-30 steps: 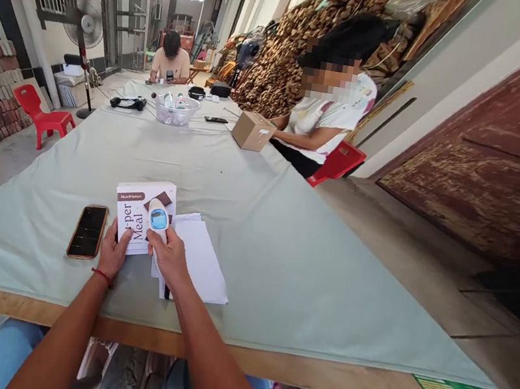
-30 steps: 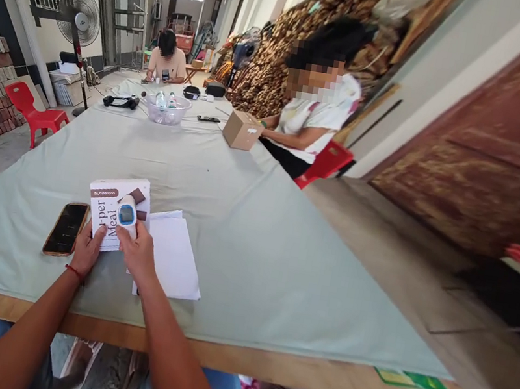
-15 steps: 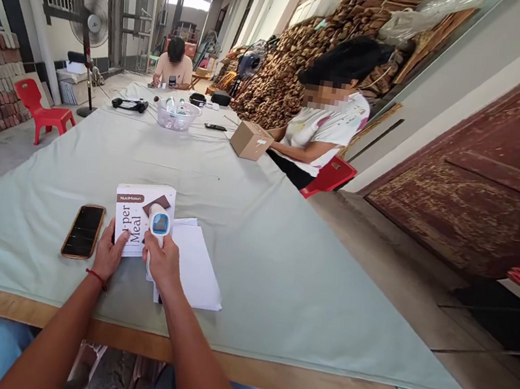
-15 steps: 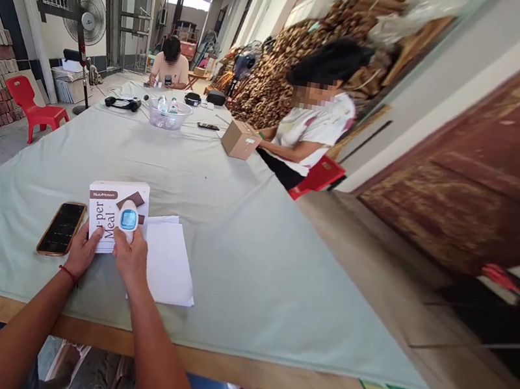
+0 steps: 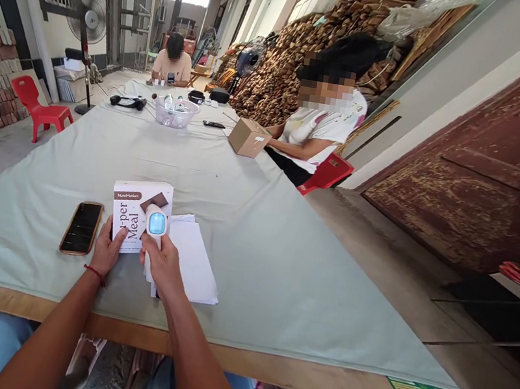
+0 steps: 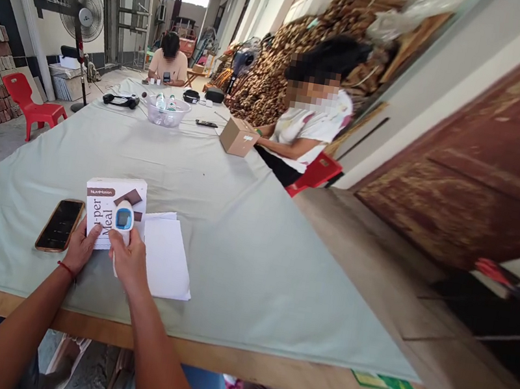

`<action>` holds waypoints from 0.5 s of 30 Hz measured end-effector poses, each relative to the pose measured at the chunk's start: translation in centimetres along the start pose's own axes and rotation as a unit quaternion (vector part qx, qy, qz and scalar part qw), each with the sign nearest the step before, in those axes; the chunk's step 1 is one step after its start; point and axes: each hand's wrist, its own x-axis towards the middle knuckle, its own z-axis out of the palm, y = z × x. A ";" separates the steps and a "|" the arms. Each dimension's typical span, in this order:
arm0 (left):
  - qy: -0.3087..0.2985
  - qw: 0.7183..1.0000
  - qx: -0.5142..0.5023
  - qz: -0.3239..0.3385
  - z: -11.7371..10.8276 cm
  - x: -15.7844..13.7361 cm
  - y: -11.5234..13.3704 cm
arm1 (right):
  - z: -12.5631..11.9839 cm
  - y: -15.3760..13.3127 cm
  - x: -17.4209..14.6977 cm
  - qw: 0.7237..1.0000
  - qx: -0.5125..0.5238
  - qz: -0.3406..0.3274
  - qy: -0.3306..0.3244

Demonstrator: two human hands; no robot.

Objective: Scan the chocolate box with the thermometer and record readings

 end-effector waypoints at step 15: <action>-0.008 1.000 0.023 0.005 0.2 0.1 1.9 | -3.0 -3.9 -7.4 0.997 0.026 -0.048 -0.049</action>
